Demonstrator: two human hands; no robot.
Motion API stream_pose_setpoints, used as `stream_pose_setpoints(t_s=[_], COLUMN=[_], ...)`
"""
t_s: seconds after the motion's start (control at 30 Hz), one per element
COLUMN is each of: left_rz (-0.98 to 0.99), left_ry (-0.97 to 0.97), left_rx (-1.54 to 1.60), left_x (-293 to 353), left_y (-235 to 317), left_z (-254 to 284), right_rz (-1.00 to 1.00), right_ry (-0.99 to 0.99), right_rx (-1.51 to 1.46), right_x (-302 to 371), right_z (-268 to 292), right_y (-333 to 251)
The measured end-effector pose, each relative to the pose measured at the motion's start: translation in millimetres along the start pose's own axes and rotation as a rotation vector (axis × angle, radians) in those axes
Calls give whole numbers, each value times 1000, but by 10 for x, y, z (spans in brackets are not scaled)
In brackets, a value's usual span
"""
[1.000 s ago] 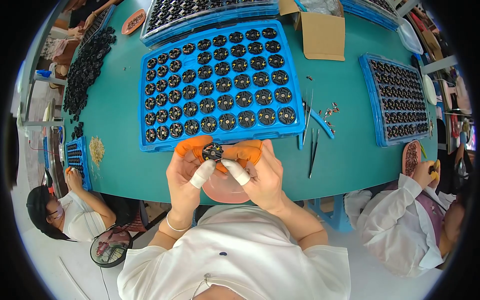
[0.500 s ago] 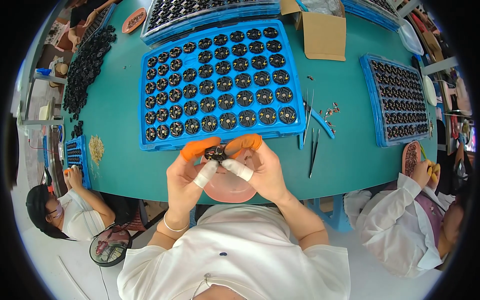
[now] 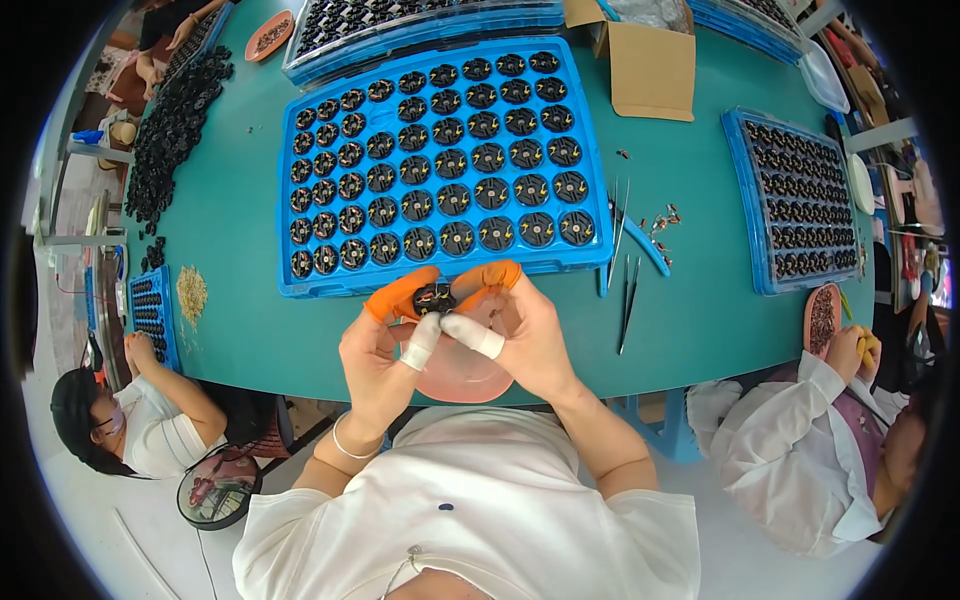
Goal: The person assembles small electronic components by hand, inserting small pins into circular bases at a workstation.
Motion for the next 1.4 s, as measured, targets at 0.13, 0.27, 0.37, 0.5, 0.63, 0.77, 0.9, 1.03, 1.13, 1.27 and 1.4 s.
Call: stream_pose_setpoints(t_s=[0.13,0.27,0.37,0.5,0.63,0.77,0.9,1.03,1.13,1.27,1.4], left_rz=[-17,-64,-98,-102,-103,-124,-166,-50,-43,-79,-92], left_ry=[46,86,38,6,40,59,82,60,62,84,74], left_rx=[-27,-77,-142,-89,-74,-111,-206,20,111,123,72], left_x=[14,0,-9,-3,3,9,37,39,4,-11,-19], left_y=[-24,-9,18,29,53,56,36,32,57,125,118], left_z=[-23,-23,35,54,42,43,56,62,73,53,78], right_rz=[-14,-35,-50,-47,29,30,70,-67,-5,1,22], right_ry=[3,39,54,38,19,18,50,15,5,25,35], right_rx=[-31,-40,-5,1,23,21,26,-22,-68,-86,-48], right_x=[-3,-27,-20,-17,-22,-20,-20,-34,-42,-20,-34], right_z=[3,-31,0,-4,-23,-45,-96,-78,-40,-51,-92], right_y=[13,-7,11,27,39,50,49,-48,-36,-100,-137])
Point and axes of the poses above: each hand's wrist, its own x-axis away from the middle knuckle, its own z-axis out of the back of the hand, y = z × x, the point moved 2 cm from there along -x, towards the middle knuckle, and after that the axes turned 13 degrees about -x, right-handed, at the moved point
